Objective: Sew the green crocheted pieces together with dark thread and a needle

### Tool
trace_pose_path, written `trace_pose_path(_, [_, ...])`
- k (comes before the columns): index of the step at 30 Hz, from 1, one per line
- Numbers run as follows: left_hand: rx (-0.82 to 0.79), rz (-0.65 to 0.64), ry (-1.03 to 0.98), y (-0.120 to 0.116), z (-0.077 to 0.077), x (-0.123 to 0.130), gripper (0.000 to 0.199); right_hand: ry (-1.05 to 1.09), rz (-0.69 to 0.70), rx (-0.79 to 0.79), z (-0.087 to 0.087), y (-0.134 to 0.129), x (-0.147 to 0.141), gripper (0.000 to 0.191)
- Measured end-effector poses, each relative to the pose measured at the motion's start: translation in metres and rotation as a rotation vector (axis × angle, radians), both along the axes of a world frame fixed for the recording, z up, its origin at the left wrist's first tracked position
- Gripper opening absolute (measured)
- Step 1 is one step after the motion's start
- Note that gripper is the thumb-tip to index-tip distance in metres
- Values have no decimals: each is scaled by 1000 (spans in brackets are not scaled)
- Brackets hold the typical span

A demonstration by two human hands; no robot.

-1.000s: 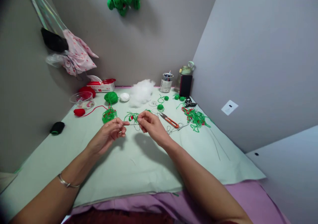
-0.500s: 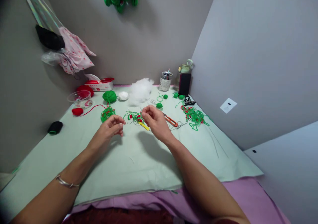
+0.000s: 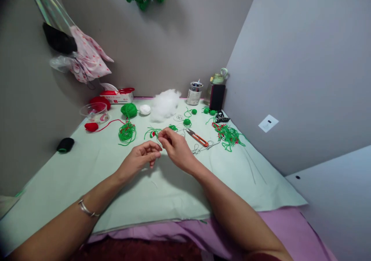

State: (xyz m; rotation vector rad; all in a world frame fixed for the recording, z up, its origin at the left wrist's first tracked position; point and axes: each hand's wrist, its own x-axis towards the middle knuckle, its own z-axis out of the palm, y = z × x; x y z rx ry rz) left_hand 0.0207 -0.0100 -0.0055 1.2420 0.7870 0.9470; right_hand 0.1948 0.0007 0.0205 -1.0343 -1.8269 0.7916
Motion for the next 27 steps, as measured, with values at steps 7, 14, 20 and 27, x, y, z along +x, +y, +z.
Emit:
trace_pose_path(7, [36, 144, 103, 8, 4, -19, 24, 125, -166, 6, 7, 17, 22, 13])
trace_pose_path(14, [222, 397, 207, 20, 2, -33, 16, 123, -207, -3, 12, 19, 26, 14])
trace_pose_path(20, [384, 520, 274, 22, -1, -38, 13, -9, -230, -10, 5, 24, 31, 11])
trace_pose_path(27, [989, 546, 483, 10, -6, -29, 7, -126, -126, -125, 3, 13, 23, 13])
